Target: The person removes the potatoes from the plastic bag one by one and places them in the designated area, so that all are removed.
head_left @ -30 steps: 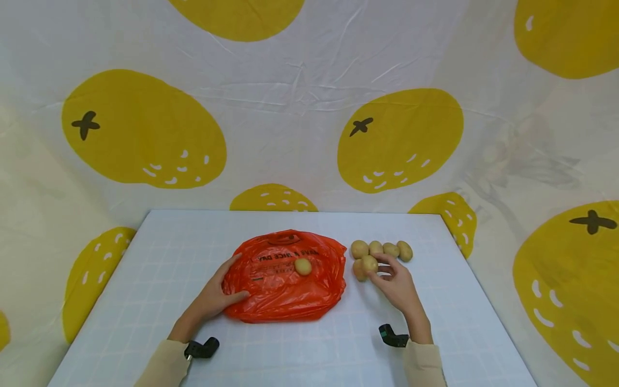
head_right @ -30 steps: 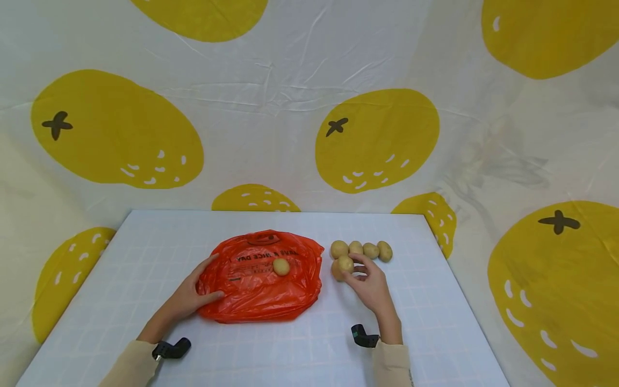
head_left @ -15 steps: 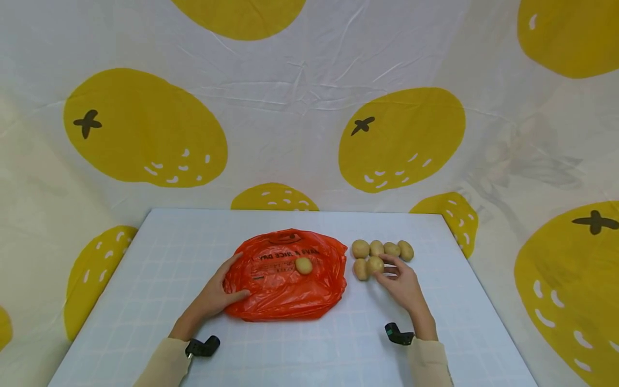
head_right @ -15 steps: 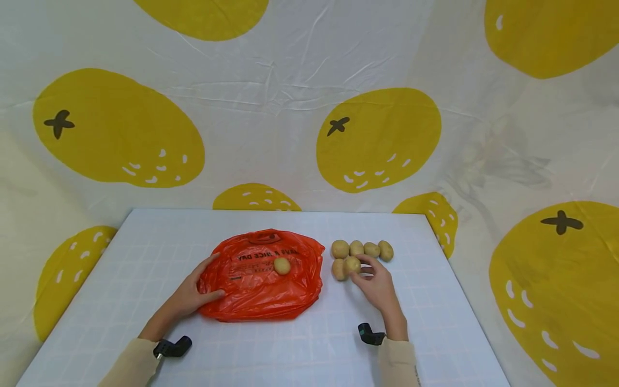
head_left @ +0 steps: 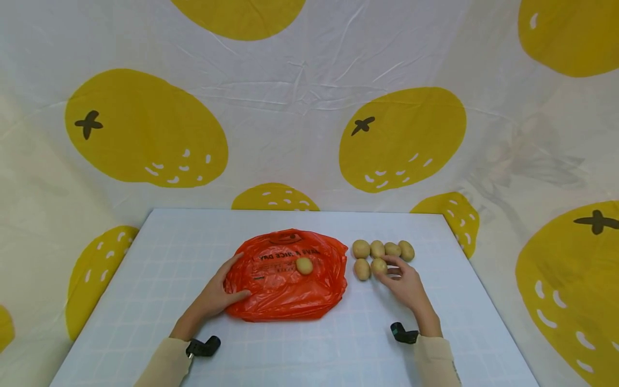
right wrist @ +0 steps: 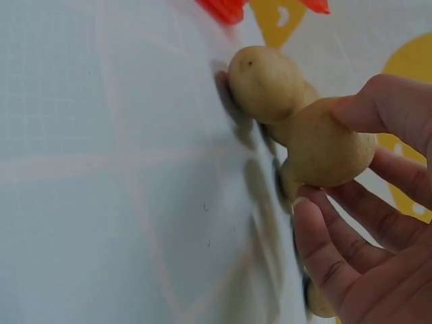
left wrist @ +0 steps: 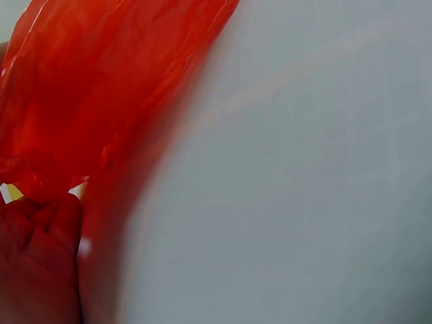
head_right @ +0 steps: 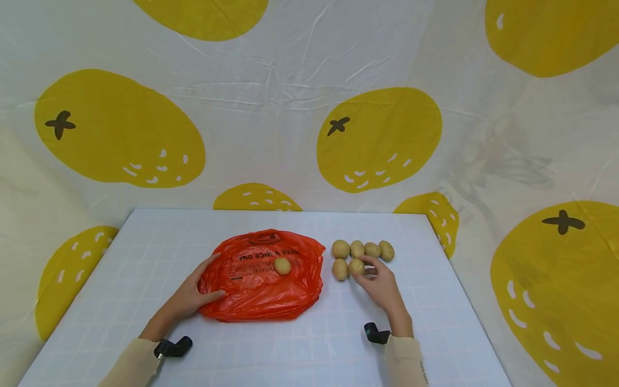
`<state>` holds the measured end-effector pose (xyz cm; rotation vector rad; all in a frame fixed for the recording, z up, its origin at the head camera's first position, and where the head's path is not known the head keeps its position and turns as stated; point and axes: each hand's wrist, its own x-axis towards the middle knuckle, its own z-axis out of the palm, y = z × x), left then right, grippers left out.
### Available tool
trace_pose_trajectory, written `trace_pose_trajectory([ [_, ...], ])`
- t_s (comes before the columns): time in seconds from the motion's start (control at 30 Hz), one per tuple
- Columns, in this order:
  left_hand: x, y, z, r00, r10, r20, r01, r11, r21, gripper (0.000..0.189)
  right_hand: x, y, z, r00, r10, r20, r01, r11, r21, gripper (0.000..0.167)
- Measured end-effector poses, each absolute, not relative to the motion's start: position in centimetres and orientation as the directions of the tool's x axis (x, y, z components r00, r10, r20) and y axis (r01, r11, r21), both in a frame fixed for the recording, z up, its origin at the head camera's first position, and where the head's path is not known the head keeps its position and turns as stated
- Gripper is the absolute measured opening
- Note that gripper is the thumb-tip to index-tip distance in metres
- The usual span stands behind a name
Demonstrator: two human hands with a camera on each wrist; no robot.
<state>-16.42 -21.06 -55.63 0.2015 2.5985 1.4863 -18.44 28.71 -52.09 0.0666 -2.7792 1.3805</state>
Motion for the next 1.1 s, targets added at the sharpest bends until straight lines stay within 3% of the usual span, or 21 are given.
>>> trace_pose_trajectory([
  [1.1, -16.2, -20.9, -55.4, -0.982, 0.174, -0.071, 0.027, 0.504, 0.863, 0.101, -19.7, 29.2, -53.0, -0.998, -0.038, -0.041, 0.008, 0.631, -0.776, 0.05],
])
